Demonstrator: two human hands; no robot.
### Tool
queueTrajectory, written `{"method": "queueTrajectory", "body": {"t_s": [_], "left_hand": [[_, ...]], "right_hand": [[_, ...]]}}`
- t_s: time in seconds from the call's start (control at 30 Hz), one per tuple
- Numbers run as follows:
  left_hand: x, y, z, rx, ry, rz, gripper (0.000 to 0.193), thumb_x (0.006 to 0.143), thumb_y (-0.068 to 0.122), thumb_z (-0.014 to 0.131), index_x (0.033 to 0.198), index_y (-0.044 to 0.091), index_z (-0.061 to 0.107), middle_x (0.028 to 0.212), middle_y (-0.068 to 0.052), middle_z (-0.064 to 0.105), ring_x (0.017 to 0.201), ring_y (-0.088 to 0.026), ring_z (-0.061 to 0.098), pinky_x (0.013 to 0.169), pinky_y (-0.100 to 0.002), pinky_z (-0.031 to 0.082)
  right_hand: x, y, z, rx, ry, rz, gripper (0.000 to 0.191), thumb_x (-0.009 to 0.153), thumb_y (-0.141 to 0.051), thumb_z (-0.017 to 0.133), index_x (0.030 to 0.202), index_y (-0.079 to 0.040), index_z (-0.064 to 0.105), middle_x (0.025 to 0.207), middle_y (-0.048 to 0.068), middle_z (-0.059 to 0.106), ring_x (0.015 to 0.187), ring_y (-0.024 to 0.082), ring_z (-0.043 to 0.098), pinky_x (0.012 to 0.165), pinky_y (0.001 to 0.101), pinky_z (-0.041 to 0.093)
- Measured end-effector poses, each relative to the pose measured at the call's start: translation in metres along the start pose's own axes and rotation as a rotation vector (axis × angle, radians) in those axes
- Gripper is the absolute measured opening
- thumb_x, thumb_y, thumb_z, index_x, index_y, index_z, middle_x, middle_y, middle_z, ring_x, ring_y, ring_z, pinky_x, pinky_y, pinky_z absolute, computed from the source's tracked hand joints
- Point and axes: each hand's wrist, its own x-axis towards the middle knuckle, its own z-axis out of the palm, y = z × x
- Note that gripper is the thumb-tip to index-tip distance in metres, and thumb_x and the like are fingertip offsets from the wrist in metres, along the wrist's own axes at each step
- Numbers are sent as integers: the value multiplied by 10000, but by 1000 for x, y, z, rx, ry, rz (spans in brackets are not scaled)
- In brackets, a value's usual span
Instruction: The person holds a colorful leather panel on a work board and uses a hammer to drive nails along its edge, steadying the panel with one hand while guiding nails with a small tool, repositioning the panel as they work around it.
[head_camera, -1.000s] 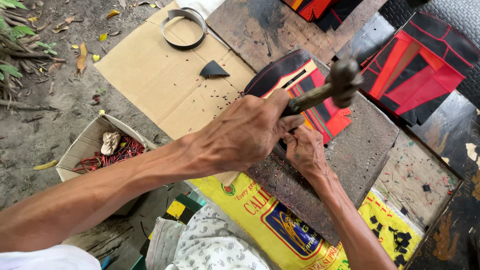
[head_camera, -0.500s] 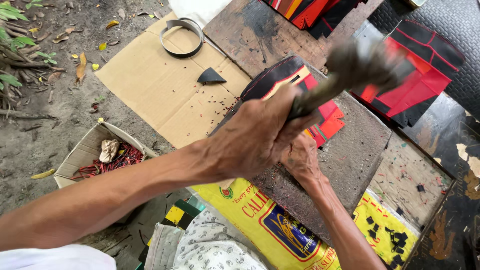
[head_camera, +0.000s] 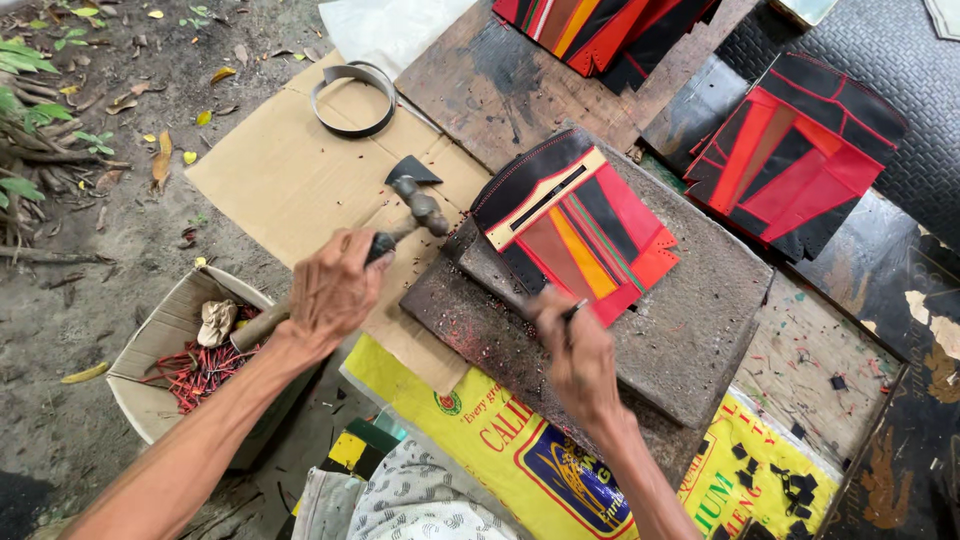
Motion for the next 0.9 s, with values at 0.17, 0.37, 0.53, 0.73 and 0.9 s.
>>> {"method": "queueTrajectory", "body": {"t_s": [0.17,0.37,0.53,0.73,0.9], "left_hand": [[3,2,14,63,133,100,357,948,224,714,1185,-24,616,1122,-221,596,1003,-311,610,815,-405,543],[29,75,43,-759,-113,-194,504,907,206,727,1297,-48,534,1170,-203,616,1043,-289,641,882,-403,547],[96,80,74,-682,5,-29,481,883,93,701,1321,-52,563,1152,-238,683,1060,-291,664,928,-436,542],[163,78,90,-1045,-27,196,518,899,-40,564,1406,-12,461,1251,-214,599,1113,-267,637,926,-378,539],[107,65,88,-789,-390,-143,369,917,-18,531,1277,-51,602,1134,-177,753,1045,-248,735,941,-350,562]], "right_hand": [[6,3,-55,-22,226,-46,325,1124,-226,483,944,-10,644,985,124,766,828,180,662,741,348,530],[58,48,-114,-351,449,15,381,1143,-324,567,1260,17,689,1006,94,706,886,130,605,773,306,497],[25,45,-107,-271,348,263,407,1118,-343,528,1117,3,742,895,129,736,754,169,637,715,325,510],[-25,53,-87,9,445,251,369,1100,-292,533,1152,54,650,1075,124,703,864,158,660,735,306,570],[-51,71,-89,32,543,301,382,1113,-256,575,1288,73,662,1053,154,657,917,162,604,830,286,510]]}}
